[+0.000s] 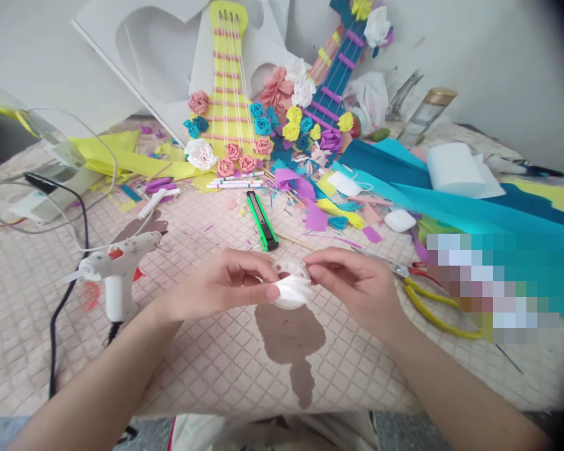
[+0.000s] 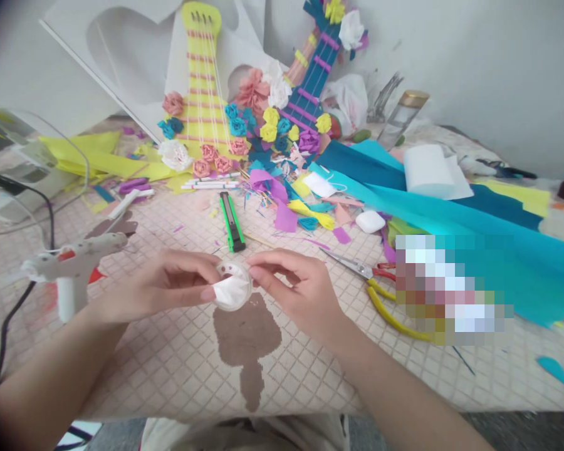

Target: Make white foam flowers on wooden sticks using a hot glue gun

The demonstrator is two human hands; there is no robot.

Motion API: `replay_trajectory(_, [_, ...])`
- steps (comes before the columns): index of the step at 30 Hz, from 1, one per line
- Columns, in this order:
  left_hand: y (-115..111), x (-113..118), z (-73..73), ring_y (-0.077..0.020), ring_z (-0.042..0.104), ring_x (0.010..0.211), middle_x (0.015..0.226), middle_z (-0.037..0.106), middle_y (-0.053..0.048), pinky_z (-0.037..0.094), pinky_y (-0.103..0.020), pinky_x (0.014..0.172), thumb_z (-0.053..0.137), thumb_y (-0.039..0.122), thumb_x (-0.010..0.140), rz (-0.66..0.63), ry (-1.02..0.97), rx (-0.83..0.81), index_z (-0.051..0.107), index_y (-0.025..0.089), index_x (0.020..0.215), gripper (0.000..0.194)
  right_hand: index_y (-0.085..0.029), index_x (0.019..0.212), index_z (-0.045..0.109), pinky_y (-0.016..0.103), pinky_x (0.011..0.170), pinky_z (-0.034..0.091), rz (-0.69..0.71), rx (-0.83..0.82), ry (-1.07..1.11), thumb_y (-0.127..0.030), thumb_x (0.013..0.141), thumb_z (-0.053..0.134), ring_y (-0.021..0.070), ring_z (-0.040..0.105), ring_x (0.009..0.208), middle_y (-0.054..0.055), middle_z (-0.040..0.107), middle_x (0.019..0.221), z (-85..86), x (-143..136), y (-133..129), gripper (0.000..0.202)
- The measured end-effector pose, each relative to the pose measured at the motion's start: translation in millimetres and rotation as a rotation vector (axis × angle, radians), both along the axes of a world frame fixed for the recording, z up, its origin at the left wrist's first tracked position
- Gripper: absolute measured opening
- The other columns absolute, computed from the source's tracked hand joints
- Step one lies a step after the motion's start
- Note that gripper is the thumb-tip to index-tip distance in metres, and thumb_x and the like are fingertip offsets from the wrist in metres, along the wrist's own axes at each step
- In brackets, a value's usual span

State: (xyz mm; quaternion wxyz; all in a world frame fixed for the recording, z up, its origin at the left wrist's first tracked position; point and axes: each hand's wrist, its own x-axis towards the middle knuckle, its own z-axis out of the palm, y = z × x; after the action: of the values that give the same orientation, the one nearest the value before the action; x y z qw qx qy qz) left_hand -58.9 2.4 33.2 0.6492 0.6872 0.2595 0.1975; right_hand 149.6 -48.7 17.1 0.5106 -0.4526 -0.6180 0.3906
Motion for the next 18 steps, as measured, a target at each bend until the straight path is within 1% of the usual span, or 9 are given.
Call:
replay_trajectory(4, [1.0, -1.3, -1.4, -0.0128, 0.057, 0.076, 0.084, 0.064, -0.006, 0.045, -0.023, 0.066, 0.060, 0.018, 0.080, -0.020, 0.018, 0.027, 0.065, 0.011, 0.081, 0.008, -0.022, 0.084, 0.068, 0.021, 0.064, 0.054, -0.008, 0.164, -0.247, -0.015, 0.080, 0.061, 0.0113, 0.065, 0.069, -0.001, 0.071, 0.079, 0.7, 3.2, 0.8, 0.011])
replay_trajectory(7, [1.7, -1.3, -1.5, -0.0126, 0.057, 0.075, 0.083, 0.064, -0.006, 0.045, -0.023, 0.065, 0.060, 0.018, 0.080, -0.021, 0.020, 0.022, 0.065, 0.011, 0.081, 0.009, -0.022, 0.084, 0.067, 0.021, 0.063, 0.053, -0.025, 0.246, -0.343, -0.013, 0.081, 0.059, 0.0113, 0.065, 0.068, -0.001, 0.071, 0.079, 0.6, 4.1, 1.9, 0.013])
replay_trajectory(10, [2.5, -2.7, -1.5, -0.0118, 0.057, 0.073, 0.080, 0.064, -0.005, 0.045, -0.022, 0.064, 0.060, 0.019, 0.080, -0.016, 0.028, 0.025, 0.066, 0.012, 0.080, 0.009, -0.022, 0.084, 0.067, 0.021, 0.062, 0.053, -0.034, 0.274, -0.373, -0.013, 0.080, 0.059, 0.0116, 0.066, 0.066, -0.001, 0.071, 0.077, 1.4, 4.4, 2.1, 0.012])
replay_trajectory(13, [3.1, -4.4, -1.3, -0.0116, 0.057, 0.072, 0.079, 0.063, -0.004, 0.045, -0.021, 0.064, 0.060, 0.020, 0.080, -0.005, 0.041, 0.026, 0.066, 0.012, 0.080, 0.010, -0.023, 0.083, 0.067, 0.023, 0.063, 0.053, -0.033, 0.273, -0.369, -0.016, 0.080, 0.060, 0.0133, 0.067, 0.069, 0.000, 0.072, 0.078, 2.4, 4.7, 1.6, 0.011])
replay_trajectory(18, [2.7, -3.9, 0.2, -0.0131, 0.058, 0.075, 0.082, 0.065, -0.006, 0.046, -0.023, 0.067, 0.060, 0.021, 0.080, -0.014, 0.058, -0.028, 0.065, 0.012, 0.082, 0.011, -0.024, 0.083, 0.067, 0.025, 0.062, 0.053, 0.003, 0.283, -0.391, -0.016, 0.079, 0.060, 0.0137, 0.066, 0.067, 0.000, 0.072, 0.078, 2.4, 5.2, 2.0, 0.012])
